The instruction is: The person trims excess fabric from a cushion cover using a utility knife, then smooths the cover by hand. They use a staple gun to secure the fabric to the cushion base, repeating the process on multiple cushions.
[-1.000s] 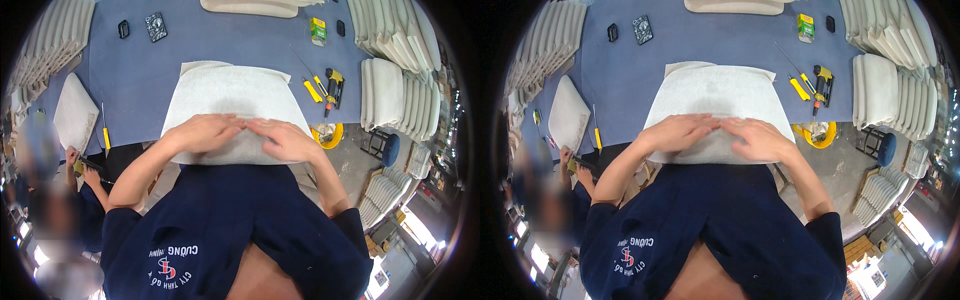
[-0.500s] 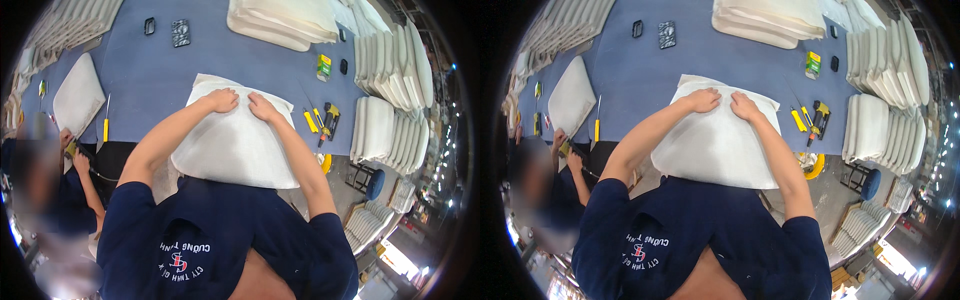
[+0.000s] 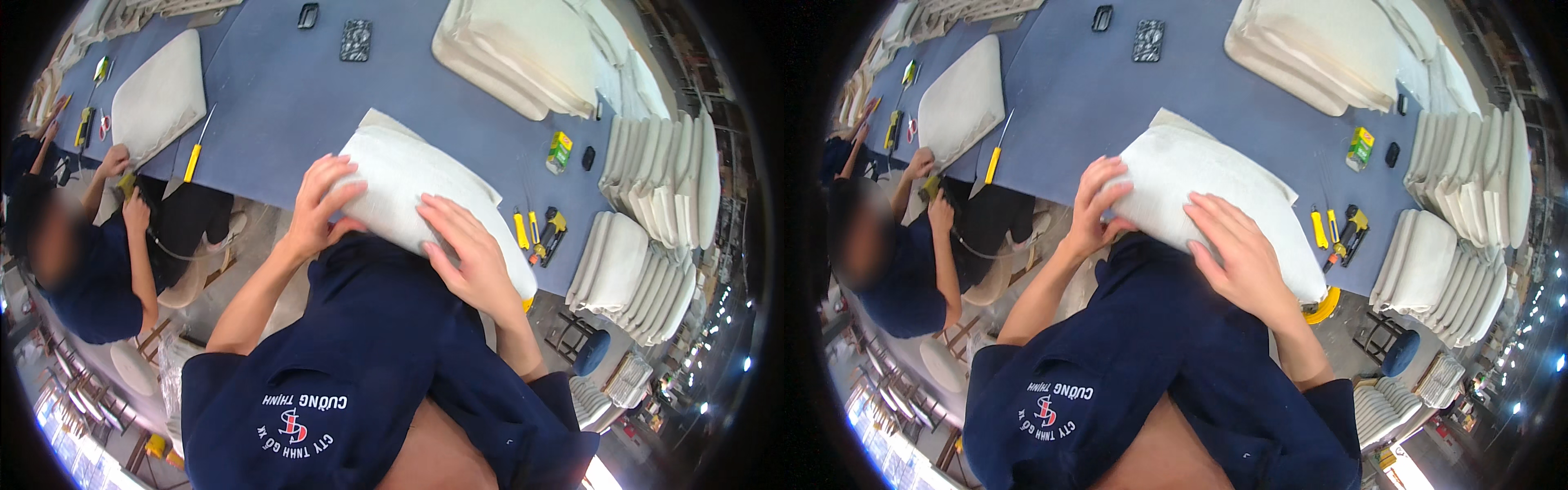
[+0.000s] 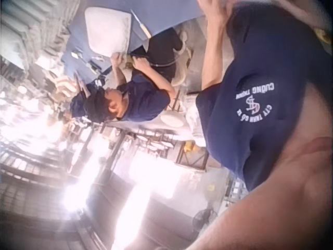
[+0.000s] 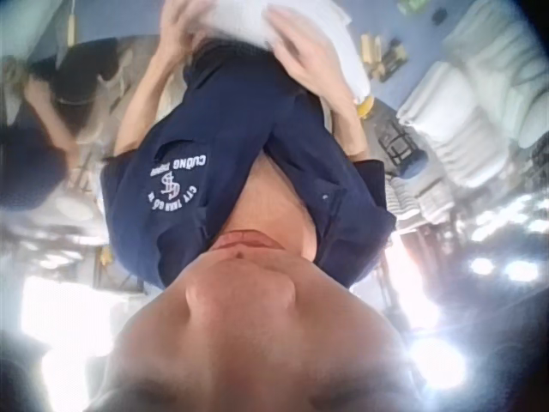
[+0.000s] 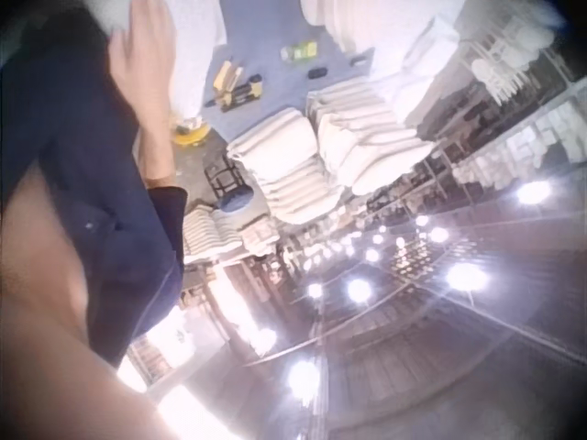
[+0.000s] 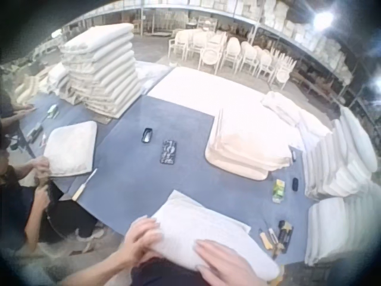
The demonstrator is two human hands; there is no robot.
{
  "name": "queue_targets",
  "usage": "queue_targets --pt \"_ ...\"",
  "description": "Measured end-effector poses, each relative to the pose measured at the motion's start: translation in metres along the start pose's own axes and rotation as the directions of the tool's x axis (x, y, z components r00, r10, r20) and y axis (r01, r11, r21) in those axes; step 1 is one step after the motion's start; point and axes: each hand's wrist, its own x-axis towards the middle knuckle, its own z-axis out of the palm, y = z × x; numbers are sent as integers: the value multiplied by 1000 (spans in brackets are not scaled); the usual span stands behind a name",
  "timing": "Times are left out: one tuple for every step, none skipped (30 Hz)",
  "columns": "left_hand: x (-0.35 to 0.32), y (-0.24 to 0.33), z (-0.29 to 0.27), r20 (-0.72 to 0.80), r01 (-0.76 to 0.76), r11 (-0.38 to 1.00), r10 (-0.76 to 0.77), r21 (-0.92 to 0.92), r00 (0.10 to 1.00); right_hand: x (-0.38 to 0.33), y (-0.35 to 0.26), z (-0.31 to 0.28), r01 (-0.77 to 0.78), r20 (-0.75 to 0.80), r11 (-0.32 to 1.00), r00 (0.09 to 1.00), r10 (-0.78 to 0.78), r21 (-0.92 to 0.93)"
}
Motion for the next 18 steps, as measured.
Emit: queue_targets --pt "18 -6 11 -97 -23 998 18 -52 995 12 -8 -2 4 -83 995 996 -12 -103" --pt "42 -12 21 -175 -93 996 93 5 980 25 -8 -5 13 -166 979 985 -47 -202" --pt "61 -19 28 -177 -140 989 146 45 973 38 -5 -8 13 -222 966 972 -73 -258" --pt "80 -26 34 -177 -184 979 197 87 964 52 0 -10 11 -276 950 956 -102 -312" --pt "98 -33 40 -173 -228 966 247 123 954 64 3 -11 -2 -329 931 936 -127 -364" --pt "112 -38 46 -202 -245 958 271 146 941 73 4 -10 4 -356 904 918 -172 -428" --pt "120 -40 54 -242 -232 953 275 194 930 83 9 -6 18 -373 881 901 -220 -473" --pt "117 -41 64 -271 -206 951 266 230 925 87 16 3 22 -384 862 889 -249 -507" --pt "115 -44 71 -301 -178 947 257 266 918 92 19 8 26 -393 841 876 -279 -540" --pt "119 -54 76 -340 -197 930 303 311 890 98 19 9 17 -406 827 866 -294 -562" --pt "117 -54 75 -322 -191 938 283 289 904 97 19 10 13 -402 844 875 -269 -537" --pt "114 -54 73 -304 -183 946 263 268 916 96 17 9 10 -397 859 884 -246 -511" --pt "112 -54 71 -287 -173 953 243 249 927 97 15 7 8 -390 874 893 -225 -485" --pt "104 -48 69 -258 -133 964 192 228 947 94 12 3 15 -325 901 930 -172 -433" --pt "102 -46 65 -233 -100 971 151 216 961 97 11 -6 23 -262 923 956 -133 -385" --pt "100 -43 59 -210 -67 976 111 207 972 98 12 -11 31 -194 942 976 -101 -335" --pt "95 -37 52 -164 -69 980 100 184 981 94 11 -14 49 -89 960 993 -76 -274" --pt "89 -30 41 -123 -76 984 96 161 988 93 11 -17 62 14 974 998 -60 -216"
